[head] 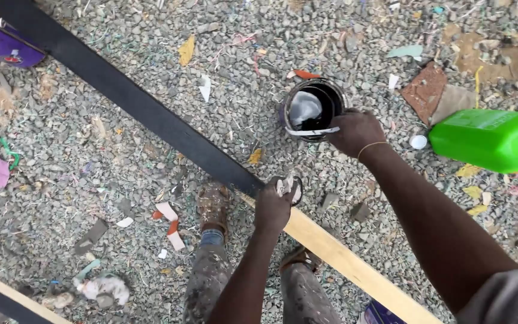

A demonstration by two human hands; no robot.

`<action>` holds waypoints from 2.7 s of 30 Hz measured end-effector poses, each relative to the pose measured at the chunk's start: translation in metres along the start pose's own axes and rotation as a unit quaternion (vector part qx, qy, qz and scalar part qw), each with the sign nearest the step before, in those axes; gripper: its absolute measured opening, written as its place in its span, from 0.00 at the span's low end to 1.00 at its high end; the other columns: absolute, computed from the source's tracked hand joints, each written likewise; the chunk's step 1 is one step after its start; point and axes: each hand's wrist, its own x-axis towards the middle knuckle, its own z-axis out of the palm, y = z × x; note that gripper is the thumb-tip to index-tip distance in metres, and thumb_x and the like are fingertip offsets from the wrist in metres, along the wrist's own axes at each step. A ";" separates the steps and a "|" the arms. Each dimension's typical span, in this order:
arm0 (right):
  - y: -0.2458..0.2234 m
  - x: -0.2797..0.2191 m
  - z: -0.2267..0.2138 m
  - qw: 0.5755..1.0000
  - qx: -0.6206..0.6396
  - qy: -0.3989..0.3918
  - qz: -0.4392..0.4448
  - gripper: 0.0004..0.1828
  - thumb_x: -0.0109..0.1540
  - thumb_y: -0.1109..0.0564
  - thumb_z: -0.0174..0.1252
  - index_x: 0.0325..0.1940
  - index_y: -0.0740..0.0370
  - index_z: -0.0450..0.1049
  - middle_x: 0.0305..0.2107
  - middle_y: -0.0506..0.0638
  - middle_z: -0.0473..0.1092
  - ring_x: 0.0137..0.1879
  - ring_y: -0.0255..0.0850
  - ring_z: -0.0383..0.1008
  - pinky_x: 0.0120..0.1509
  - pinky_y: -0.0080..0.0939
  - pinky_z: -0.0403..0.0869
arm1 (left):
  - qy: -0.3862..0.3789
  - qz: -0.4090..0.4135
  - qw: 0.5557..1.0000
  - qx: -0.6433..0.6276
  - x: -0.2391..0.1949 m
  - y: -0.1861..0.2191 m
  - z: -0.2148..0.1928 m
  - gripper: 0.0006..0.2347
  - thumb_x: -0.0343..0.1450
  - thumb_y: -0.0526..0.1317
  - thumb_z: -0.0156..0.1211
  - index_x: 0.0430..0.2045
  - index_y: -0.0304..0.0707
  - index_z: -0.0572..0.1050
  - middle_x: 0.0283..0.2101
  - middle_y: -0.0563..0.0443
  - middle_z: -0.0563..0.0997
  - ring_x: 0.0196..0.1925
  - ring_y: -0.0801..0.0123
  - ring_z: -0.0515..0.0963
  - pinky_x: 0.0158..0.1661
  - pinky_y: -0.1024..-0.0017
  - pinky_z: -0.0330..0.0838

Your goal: The person paints a wooden frame with black paint using a cloth. They repeatedly dip the cloth into a paint can and apply the paint to the frame's surface.

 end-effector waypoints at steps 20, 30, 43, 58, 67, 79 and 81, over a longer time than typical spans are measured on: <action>0.041 -0.208 0.012 0.827 0.343 -0.099 0.435 0.33 0.63 0.28 0.51 0.50 0.55 0.82 0.41 0.62 0.79 0.57 0.61 0.77 0.60 0.62 0.75 | -0.088 -0.007 0.978 0.190 -0.035 0.017 0.083 0.27 0.72 0.55 0.63 0.61 0.39 0.70 0.53 0.31 0.81 0.59 0.45 0.79 0.58 0.52 0.75; 0.089 -0.303 0.045 0.711 0.455 -0.051 0.534 0.33 0.67 0.27 0.46 0.36 0.58 0.78 0.18 0.54 0.76 0.53 0.60 0.77 0.63 0.59 0.71 | -0.125 0.159 0.948 0.247 -0.020 -0.028 0.182 0.14 0.71 0.44 0.63 0.50 0.45 0.77 0.44 0.36 0.83 0.50 0.41 0.82 0.48 0.51 0.80; 0.143 -0.431 0.171 0.702 0.453 -0.040 0.548 0.28 0.69 0.53 0.48 0.73 0.58 0.59 0.62 0.66 0.64 0.65 0.63 0.69 0.71 0.65 0.66 | -0.028 0.479 0.707 0.519 0.068 -0.066 0.446 0.19 0.67 0.37 0.62 0.54 0.34 0.73 0.41 0.40 0.77 0.43 0.51 0.84 0.35 0.60 0.82; 0.067 -0.475 0.199 0.646 0.551 -0.101 0.519 0.25 0.67 0.48 0.51 0.69 0.50 0.64 0.62 0.55 0.64 0.65 0.53 0.72 0.72 0.53 0.72 | -0.106 0.177 0.913 0.353 0.066 -0.054 0.393 0.18 0.68 0.54 0.52 0.37 0.42 0.81 0.32 0.39 0.81 0.35 0.46 0.85 0.32 0.54 0.77; 0.030 -0.440 0.196 0.729 0.527 -0.221 0.377 0.30 0.66 0.28 0.46 0.62 0.45 0.74 0.56 0.52 0.74 0.66 0.51 0.72 0.73 0.54 0.69 | -0.095 0.075 0.970 0.213 -0.100 -0.126 0.218 0.12 0.74 0.37 0.56 0.50 0.34 0.76 0.34 0.39 0.73 0.32 0.54 0.82 0.36 0.61 0.73; -0.032 -0.349 0.101 0.725 0.591 -0.219 0.276 0.37 0.69 0.28 0.32 0.74 0.43 0.65 0.69 0.55 0.63 0.77 0.58 0.54 0.81 0.60 0.53 | 0.114 0.287 0.929 0.201 -0.020 -0.192 0.183 0.23 0.58 0.15 0.54 0.44 0.38 0.75 0.49 0.44 0.74 0.49 0.49 0.80 0.39 0.62 0.81; -0.032 -0.350 0.099 0.732 0.573 -0.234 0.284 0.34 0.69 0.32 0.33 0.75 0.42 0.62 0.70 0.56 0.61 0.78 0.57 0.52 0.82 0.59 0.50 | 0.105 0.360 0.818 0.437 -0.016 -0.198 0.165 0.23 0.56 0.20 0.60 0.42 0.44 0.78 0.42 0.50 0.76 0.43 0.63 0.77 0.35 0.74 0.78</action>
